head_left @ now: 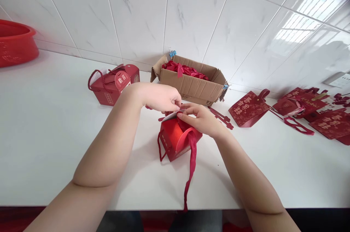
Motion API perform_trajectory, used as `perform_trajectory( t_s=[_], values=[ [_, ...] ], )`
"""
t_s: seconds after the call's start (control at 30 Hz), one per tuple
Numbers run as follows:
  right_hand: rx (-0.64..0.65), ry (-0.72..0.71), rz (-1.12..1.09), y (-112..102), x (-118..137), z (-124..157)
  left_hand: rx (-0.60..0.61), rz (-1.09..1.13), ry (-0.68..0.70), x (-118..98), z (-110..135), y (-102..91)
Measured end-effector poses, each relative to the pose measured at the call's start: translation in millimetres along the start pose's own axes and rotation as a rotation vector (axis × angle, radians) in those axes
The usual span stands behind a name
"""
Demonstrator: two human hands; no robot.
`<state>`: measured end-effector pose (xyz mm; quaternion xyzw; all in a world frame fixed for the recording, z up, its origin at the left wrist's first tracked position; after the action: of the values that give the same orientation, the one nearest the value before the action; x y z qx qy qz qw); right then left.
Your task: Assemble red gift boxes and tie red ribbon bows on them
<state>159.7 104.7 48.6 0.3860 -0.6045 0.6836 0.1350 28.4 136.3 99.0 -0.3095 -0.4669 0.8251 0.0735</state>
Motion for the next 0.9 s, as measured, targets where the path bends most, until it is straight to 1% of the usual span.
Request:
perform_trajectory(
  t_s=[0.1,0.3,0.63,0.73,0.8,0.9],
  values=[
    [-0.006,0.004,0.01,1.9,-1.7,-1.3,0.044,0.007,-0.03,1.5,-0.4,2.3],
    [0.005,-0.001,-0.012,5.9,-1.8,-3.6,0.055,-0.005,-0.023,2.7,-4.8,4.3],
    [-0.016,-0.013,-0.03,3.8,0.1,-2.3,0.032,0.039,0.007,-0.3,-5.4,5.0],
    [-0.024,-0.014,-0.041,2.5,2.0,-0.3,0.012,0.019,0.006,0.0,-5.3,4.2],
    [-0.033,0.01,-0.051,0.6,1.3,1.3,-0.018,0.01,0.004,1.4,-4.9,2.3],
    [-0.101,0.031,-0.095,-6.6,-0.3,3.3,-0.074,0.012,-0.006,5.2,-4.4,-1.4]
  ],
)
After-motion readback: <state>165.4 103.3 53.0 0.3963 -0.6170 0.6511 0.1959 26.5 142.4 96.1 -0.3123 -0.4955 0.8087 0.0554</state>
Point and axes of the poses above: each hand's wrist, its own z-axis away from the middle knuckle, its own y-axis out of the palm, x = y × z, the point moved 5 cm from there along -z, towards the middle knuckle, and after that the axes turned 10 degrees about z, right-handed, at the moved point
